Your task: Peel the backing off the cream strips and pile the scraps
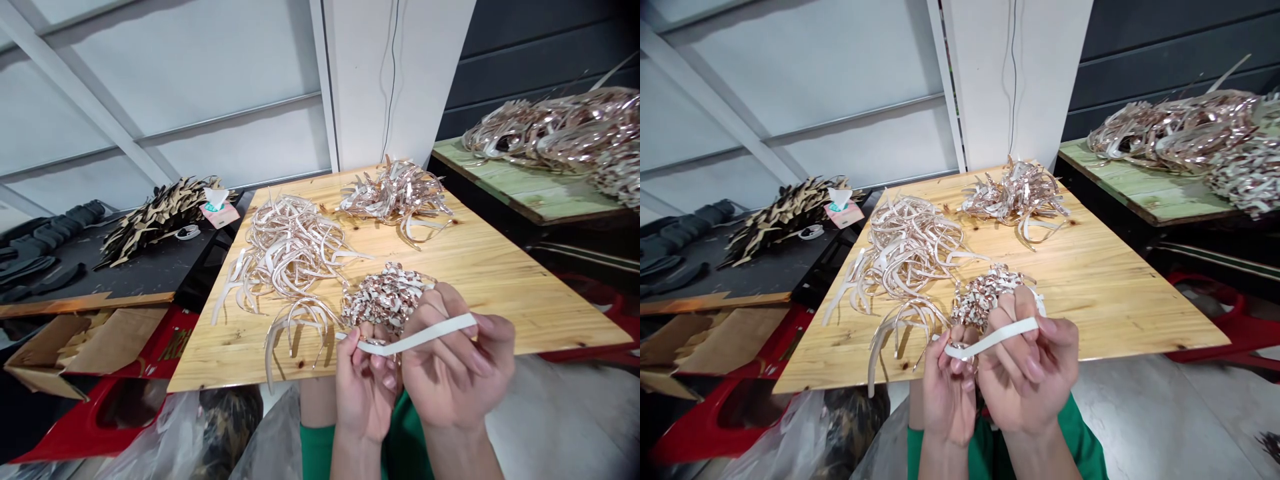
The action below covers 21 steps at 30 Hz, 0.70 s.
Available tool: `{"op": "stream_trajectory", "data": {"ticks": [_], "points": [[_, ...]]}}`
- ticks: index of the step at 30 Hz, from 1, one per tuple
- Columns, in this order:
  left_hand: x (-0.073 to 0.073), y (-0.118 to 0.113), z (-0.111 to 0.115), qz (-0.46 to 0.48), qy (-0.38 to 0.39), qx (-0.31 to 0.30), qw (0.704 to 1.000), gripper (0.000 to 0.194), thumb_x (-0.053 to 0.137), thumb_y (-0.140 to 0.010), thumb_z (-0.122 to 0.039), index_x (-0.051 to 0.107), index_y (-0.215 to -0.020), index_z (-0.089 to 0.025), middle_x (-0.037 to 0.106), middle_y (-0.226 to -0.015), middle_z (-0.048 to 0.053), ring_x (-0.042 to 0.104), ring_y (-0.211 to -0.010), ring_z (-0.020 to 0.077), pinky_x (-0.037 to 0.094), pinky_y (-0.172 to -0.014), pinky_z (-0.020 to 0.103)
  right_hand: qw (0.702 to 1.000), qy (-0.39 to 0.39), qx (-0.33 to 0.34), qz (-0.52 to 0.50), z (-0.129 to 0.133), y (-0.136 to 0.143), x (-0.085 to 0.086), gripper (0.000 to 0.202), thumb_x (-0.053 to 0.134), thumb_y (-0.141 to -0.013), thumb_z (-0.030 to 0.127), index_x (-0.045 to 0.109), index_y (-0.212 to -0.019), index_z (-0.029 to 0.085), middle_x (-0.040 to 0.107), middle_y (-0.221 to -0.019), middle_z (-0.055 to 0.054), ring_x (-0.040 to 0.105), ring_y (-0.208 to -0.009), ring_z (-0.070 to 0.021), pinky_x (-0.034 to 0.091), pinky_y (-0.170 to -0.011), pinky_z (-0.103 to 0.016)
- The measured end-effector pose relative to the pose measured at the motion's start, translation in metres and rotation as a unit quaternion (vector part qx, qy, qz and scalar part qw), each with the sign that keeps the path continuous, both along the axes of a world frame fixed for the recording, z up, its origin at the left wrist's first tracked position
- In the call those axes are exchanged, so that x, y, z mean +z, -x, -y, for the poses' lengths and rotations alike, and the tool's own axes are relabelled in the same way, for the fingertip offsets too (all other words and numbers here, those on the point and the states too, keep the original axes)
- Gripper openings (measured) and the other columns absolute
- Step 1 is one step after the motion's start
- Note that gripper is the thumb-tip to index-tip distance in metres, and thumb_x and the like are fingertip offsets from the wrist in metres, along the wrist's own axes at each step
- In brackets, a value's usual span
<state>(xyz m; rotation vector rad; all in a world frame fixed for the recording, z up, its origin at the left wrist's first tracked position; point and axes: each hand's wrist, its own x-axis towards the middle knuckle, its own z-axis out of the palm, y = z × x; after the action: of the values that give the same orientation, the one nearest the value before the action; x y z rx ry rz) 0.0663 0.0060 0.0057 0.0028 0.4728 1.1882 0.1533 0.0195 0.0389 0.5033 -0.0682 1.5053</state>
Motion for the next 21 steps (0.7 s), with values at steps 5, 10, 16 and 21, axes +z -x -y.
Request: {"op": "stream_trajectory", "data": {"ticks": [5,10,16,21], "points": [[-0.001,0.005,-0.003,-0.019,0.001,-0.017,1.0,0.053,0.097,-0.071,-0.031,0.047,-0.06,-0.018,0.065,-0.063,-0.004,0.057,-0.046,0.0051,0.048,-0.042,0.012,0.997,-0.027,0.034,-0.064,-0.006,0.002,0.003,0.045,0.058,-0.094,0.001,0.029,-0.073,0.028,0.03,-0.067,0.011,0.035,-0.043,-0.0021,0.027,-0.035,-0.011],[-0.005,0.006,-0.003,0.02,0.031,-0.013,0.999,0.047,0.097,-0.069,-0.021,0.05,-0.061,-0.017,0.064,-0.066,-0.004,0.061,-0.052,0.0057,0.052,-0.042,0.011,0.989,-0.059,0.065,-0.117,-0.012,0.001,-0.002,0.047,0.061,-0.096,-0.004,0.034,-0.072,0.027,0.035,-0.068,0.01,0.038,-0.045,-0.0029,0.031,-0.037,-0.015],[-0.012,0.009,-0.005,0.061,0.028,-0.026,0.997,0.044,0.094,-0.073,-0.018,0.051,-0.065,-0.018,0.055,-0.061,-0.008,0.062,-0.05,0.0057,0.055,-0.045,0.011,0.978,-0.103,0.176,-0.051,-0.024,-0.023,-0.013,0.051,0.066,-0.089,-0.006,0.037,-0.064,0.027,0.037,-0.061,0.011,0.042,-0.042,-0.0054,0.032,-0.034,-0.022],[-0.007,0.012,-0.006,0.037,0.044,0.016,0.998,0.038,0.083,-0.083,-0.014,0.05,-0.064,-0.019,0.057,-0.064,-0.007,0.067,-0.054,0.0082,0.063,-0.055,0.018,0.958,-0.214,0.171,-0.091,-0.038,-0.011,-0.006,0.036,0.057,-0.093,0.003,0.044,-0.067,0.025,0.038,-0.061,0.01,0.049,-0.052,-0.0073,0.037,-0.042,-0.016]]}}
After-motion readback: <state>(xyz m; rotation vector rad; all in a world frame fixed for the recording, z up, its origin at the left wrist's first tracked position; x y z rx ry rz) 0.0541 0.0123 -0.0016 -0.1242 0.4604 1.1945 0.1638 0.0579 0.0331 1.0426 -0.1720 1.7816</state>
